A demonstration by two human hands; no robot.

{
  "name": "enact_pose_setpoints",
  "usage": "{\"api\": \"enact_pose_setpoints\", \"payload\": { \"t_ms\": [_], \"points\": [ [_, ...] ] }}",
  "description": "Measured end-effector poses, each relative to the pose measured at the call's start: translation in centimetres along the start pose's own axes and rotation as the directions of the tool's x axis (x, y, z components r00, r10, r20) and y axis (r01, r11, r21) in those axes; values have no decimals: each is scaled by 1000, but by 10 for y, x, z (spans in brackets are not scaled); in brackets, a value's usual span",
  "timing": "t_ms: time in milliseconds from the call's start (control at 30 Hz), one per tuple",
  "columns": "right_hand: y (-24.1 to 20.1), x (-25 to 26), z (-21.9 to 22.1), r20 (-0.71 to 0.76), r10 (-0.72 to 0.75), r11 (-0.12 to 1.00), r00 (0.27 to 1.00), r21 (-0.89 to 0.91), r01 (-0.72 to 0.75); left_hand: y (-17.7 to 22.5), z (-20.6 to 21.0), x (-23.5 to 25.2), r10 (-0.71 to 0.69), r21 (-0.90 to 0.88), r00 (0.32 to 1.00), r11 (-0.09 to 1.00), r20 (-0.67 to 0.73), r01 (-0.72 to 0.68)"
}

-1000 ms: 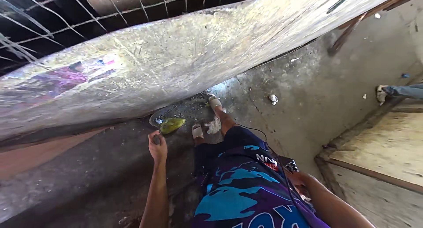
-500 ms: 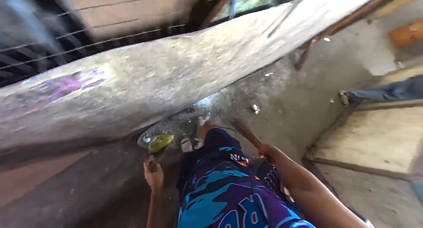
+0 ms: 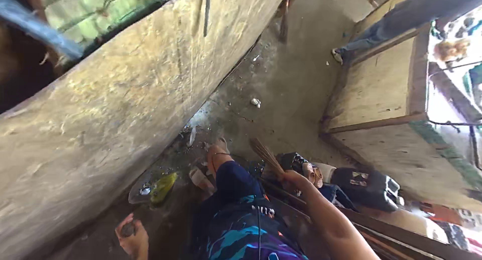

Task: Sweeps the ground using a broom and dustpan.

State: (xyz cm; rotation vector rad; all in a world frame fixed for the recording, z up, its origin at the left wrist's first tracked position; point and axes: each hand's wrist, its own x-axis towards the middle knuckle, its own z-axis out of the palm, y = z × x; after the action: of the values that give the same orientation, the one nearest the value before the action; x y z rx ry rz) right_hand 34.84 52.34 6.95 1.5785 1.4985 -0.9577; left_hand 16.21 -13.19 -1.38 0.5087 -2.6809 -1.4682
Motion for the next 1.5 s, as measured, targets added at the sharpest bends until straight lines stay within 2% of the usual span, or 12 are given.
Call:
{"api": "enact_pose_setpoints", "payload": {
  "t_ms": [167,333,500,633,733,833,967,1100,1200,1300,1367,1500],
  "points": [
    [20,24,-34,28,91,962,995,257,-96,-5,9,-16,56,25,997,998,44,-57],
    [10,92,-14,43,172,887,984,428,-174,8,45,-29,33,106,994,993,99,-44],
    [-75,182,136,248,38,865,968,476,-156,28,94,-27,91,215,993,971,73,-105],
    [-142,144,303,524,-111,946,845,317,-72,33,120,-17,108,191,990,974,94,-125],
    [-148,85,356,613,-104,954,783,283,-94,39,119,-17,92,206,991,972,94,-110],
    [-129,48,324,623,-167,969,764,247,10,46,110,-17,6,250,999,968,50,-19],
    [-96,44,223,571,-287,954,769,247,172,27,61,-4,-13,223,1000,975,-28,19],
    [-93,101,144,217,-286,955,934,146,258,-25,-13,1,-96,107,974,987,-205,120],
    [-134,167,153,-85,-232,961,969,133,242,-60,-63,-4,-191,-40,948,981,-253,188],
    [-194,205,233,-110,-251,960,962,95,262,-79,-98,-14,-247,-127,917,968,-312,217],
    [-227,175,328,56,-309,947,949,-73,313,-87,-113,-10,-305,-172,877,951,-371,257],
    [-183,111,515,452,-387,697,804,-428,576,-93,-115,6,-369,-190,863,928,-345,321]
  ]
}}
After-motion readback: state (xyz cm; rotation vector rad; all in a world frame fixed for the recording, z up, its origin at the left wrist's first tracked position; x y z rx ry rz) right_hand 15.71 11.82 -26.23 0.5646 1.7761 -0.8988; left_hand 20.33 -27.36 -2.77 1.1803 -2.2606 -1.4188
